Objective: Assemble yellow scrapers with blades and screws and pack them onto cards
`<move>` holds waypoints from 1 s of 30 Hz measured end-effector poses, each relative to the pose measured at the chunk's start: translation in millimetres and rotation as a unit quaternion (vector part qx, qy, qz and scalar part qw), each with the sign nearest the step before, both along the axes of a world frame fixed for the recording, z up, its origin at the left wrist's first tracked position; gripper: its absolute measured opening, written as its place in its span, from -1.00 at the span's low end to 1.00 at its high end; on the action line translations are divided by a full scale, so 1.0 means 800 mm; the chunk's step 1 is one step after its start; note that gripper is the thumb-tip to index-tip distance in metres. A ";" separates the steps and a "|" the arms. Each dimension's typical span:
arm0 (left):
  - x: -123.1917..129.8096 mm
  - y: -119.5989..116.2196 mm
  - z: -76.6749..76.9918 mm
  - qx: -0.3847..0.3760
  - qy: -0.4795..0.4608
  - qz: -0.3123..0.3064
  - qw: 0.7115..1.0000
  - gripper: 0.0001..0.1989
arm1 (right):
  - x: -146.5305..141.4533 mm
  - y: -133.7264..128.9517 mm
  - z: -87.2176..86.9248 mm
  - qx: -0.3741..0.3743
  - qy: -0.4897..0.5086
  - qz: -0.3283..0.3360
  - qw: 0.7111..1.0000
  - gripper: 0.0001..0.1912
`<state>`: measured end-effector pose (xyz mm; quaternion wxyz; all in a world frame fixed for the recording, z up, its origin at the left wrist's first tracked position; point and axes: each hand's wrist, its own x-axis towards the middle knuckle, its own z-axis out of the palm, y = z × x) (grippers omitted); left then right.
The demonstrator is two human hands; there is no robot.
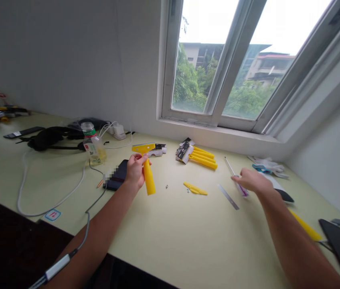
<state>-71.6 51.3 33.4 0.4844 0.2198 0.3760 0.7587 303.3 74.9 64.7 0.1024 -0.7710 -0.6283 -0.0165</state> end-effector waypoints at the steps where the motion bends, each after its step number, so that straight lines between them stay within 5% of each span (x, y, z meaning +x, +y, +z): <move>1: -0.003 0.001 0.002 0.006 -0.009 0.009 1.000 -0.57 | -0.029 0.001 0.004 -0.019 0.036 0.038 0.998 -0.73; 6: -0.016 0.001 0.015 0.028 -0.012 0.053 0.998 -0.56 | -0.240 0.034 -0.007 -0.033 0.121 0.218 0.968 -0.36; 10: -0.040 0.002 0.028 0.057 0.023 0.126 0.990 -0.57 | -0.381 0.073 -0.032 -0.032 0.163 0.172 0.971 -0.04; 14: -0.059 0.003 0.034 0.058 0.041 0.143 0.987 -0.60 | -0.439 0.092 -0.051 -0.036 0.192 0.119 0.974 -0.01; 21: -0.054 -0.004 0.036 0.075 0.055 0.128 0.987 -0.63 | -0.425 0.090 -0.049 -0.031 0.212 0.166 0.963 -0.04; 24: -0.064 -0.004 0.041 0.040 0.010 0.104 0.994 -0.66 | -0.370 0.059 -0.037 -0.015 0.241 0.253 0.937 0.07; 27: -0.074 0.004 0.054 -0.021 -0.044 0.080 0.996 -0.74 | -0.293 0.001 -0.032 0.058 0.313 0.385 0.866 0.00; 30: -0.058 0.019 0.073 -0.007 -0.042 0.093 0.995 -0.74 | -0.231 -0.060 -0.035 0.102 0.294 0.397 0.863 -0.01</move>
